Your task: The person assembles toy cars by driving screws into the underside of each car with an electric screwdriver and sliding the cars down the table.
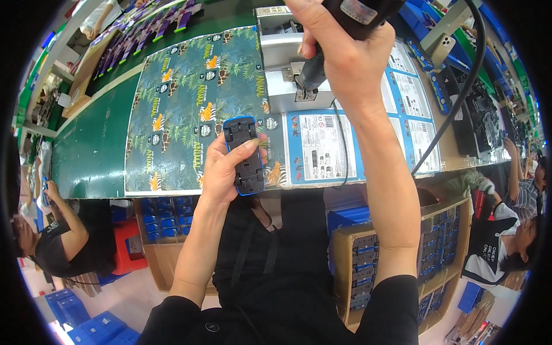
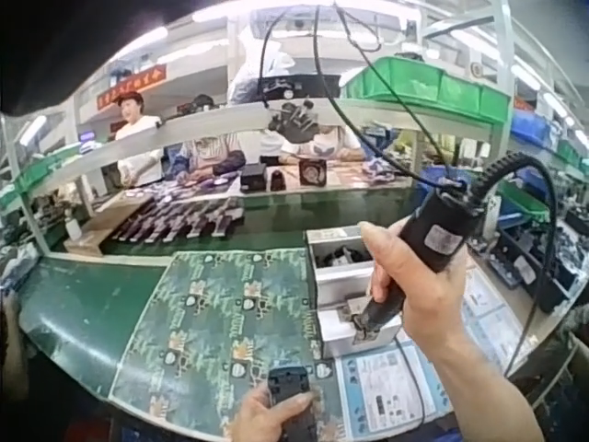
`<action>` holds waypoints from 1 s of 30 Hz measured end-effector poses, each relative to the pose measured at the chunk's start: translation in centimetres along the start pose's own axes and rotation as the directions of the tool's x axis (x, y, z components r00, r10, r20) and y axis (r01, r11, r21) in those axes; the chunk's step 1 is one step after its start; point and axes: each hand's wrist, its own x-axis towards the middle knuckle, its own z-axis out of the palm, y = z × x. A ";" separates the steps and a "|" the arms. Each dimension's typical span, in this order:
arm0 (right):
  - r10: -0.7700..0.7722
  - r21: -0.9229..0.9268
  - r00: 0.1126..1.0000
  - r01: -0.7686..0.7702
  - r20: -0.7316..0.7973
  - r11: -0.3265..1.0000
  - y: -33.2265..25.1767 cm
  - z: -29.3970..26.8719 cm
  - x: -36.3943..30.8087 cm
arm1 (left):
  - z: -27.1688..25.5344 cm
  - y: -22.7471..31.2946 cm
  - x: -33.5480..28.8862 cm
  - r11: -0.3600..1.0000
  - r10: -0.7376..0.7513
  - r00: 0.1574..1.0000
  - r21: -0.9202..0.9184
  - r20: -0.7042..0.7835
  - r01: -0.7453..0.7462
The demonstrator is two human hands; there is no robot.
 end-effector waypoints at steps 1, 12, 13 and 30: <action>0.006 -0.074 1.000 -0.007 -0.012 0.997 0.0 -0.1 -0.2 | 0.1 0.1 0.1 1.000 0.000 1.000 0.020 -0.005 0.001; 0.208 -0.722 0.808 -0.587 -0.552 0.366 -2.2 4.2 1.5 | 0.2 0.1 0.2 1.000 -0.011 1.000 0.017 -0.023 0.012; 0.298 -0.668 0.769 -0.639 -0.566 0.381 -3.7 2.2 0.3 | 0.1 0.0 0.3 1.000 0.001 1.000 0.029 -0.017 0.000; 0.168 -0.525 0.919 -0.346 -0.356 0.778 -2.3 9.8 -6.5 | 0.5 0.1 -0.3 0.997 0.027 1.000 0.067 -0.015 -0.026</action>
